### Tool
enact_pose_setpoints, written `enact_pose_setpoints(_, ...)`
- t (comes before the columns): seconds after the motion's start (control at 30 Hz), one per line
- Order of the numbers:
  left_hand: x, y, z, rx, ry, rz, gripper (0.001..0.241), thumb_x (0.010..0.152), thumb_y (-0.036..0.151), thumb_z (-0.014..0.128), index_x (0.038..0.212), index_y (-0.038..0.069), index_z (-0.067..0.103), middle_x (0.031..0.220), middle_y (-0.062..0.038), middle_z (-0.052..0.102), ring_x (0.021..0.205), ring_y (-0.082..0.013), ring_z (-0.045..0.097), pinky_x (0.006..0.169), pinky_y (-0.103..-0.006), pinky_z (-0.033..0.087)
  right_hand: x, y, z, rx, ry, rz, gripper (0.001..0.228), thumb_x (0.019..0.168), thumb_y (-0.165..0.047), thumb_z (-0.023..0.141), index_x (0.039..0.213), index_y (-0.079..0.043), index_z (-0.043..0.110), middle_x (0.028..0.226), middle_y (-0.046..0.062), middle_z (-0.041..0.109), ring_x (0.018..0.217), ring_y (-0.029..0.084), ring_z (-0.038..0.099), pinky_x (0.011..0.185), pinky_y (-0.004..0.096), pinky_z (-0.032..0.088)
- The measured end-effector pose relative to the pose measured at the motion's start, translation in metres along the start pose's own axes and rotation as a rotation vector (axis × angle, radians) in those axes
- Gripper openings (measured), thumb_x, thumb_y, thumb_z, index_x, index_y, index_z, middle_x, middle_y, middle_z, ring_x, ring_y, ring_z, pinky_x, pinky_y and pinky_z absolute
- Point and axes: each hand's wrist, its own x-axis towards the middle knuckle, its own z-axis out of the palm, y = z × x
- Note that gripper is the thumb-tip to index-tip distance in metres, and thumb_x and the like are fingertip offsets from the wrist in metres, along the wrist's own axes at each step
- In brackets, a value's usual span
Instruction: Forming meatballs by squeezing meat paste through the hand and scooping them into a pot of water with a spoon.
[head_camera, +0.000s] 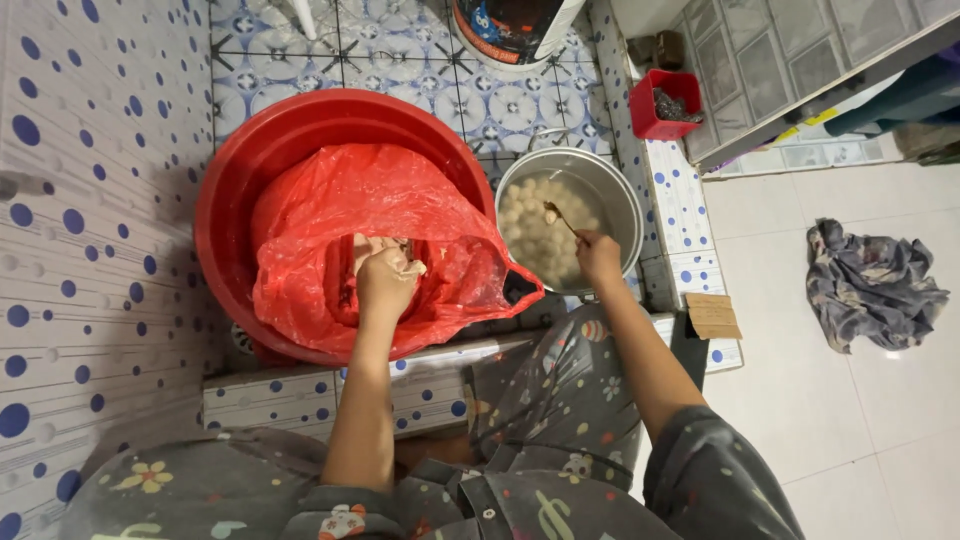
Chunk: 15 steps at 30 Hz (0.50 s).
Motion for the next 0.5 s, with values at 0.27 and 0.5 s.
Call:
enact_pose_setpoints(0.27,-0.018,0.037,-0.031,-0.109,0.042,0.084,0.018,0.079,0.02,0.082,0.078,0.008,0.069,0.073,-0.018,0.07,0.083,-0.0407,0.071,0.072,-0.0456,0.056,-0.011,-0.038,-0.012,-0.102,-0.002,-0.018,0.027,0.1,-0.002,0.057,0.122,0.001,0.073,0.104,0.026,0.075,0.106,0.041,0.07,0.088,0.049,0.056)
enact_pose_setpoints(0.5,-0.038,0.073,-0.063,-0.24,0.067,0.088,0.025,0.077,0.02,0.086,0.068,0.012,0.064,0.061,-0.008,0.064,0.064,-0.0266,0.069,0.06,-0.0332,0.055,-0.003,-0.032,-0.016,-0.14,0.055,-0.039,0.026,0.097,-0.006,0.061,0.117,-0.006,0.078,0.094,0.019,0.077,0.096,0.037,0.074,0.082,0.045,0.058)
